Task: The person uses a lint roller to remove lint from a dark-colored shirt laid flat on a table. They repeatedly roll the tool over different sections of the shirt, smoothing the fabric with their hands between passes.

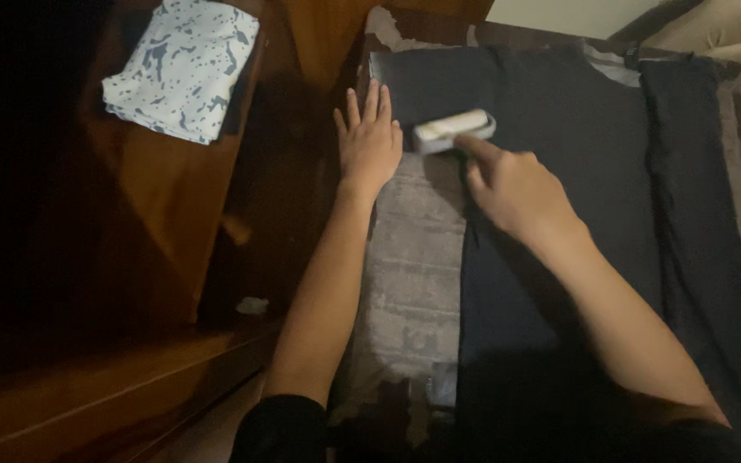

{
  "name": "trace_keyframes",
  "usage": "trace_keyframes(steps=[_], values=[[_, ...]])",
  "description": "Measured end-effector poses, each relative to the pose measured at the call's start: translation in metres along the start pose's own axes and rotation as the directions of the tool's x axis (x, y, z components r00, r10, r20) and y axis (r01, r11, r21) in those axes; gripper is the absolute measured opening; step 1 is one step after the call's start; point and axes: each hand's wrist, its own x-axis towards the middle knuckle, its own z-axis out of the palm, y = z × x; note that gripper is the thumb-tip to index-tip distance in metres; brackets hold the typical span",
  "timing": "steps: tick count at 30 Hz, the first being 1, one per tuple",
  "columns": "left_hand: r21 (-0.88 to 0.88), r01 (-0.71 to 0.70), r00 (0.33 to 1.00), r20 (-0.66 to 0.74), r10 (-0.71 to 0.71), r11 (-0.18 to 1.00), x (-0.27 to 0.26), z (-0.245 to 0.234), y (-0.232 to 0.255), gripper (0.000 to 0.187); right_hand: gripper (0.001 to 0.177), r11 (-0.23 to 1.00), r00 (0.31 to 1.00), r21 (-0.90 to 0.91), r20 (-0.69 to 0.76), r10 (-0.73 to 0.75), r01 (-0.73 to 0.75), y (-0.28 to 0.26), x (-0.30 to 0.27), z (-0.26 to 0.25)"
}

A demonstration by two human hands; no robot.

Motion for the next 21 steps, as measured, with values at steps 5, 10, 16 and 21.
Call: trace_keyframes(steps=[5, 10, 16, 21], values=[[-0.046, -0.004, 0.996, -0.088, 0.000, 0.999, 0.001, -0.005, 0.004, 0.063, 0.040, 0.997, 0.996, 0.057, -0.076, 0.051, -0.047, 0.013, -0.012, -0.011], [-0.145, -0.222, 0.973, -0.096, 0.209, 0.964, 0.001, -0.012, 0.018, 0.063, 0.040, 0.997, 0.988, 0.067, -0.150, 0.039, -0.029, 0.017, 0.015, -0.003], [-0.150, -0.269, 0.955, 0.086, 0.284, 0.951, -0.010, -0.017, 0.023, 0.067, 0.042, 0.994, 0.995, -0.046, -0.030, 0.097, -0.098, 0.023, -0.018, -0.015], [-0.156, -0.287, 0.951, 0.072, 0.301, 0.945, -0.011, -0.017, 0.022, 0.075, 0.045, 0.984, 0.987, -0.082, 0.003, 0.158, -0.157, 0.030, -0.033, -0.011]])
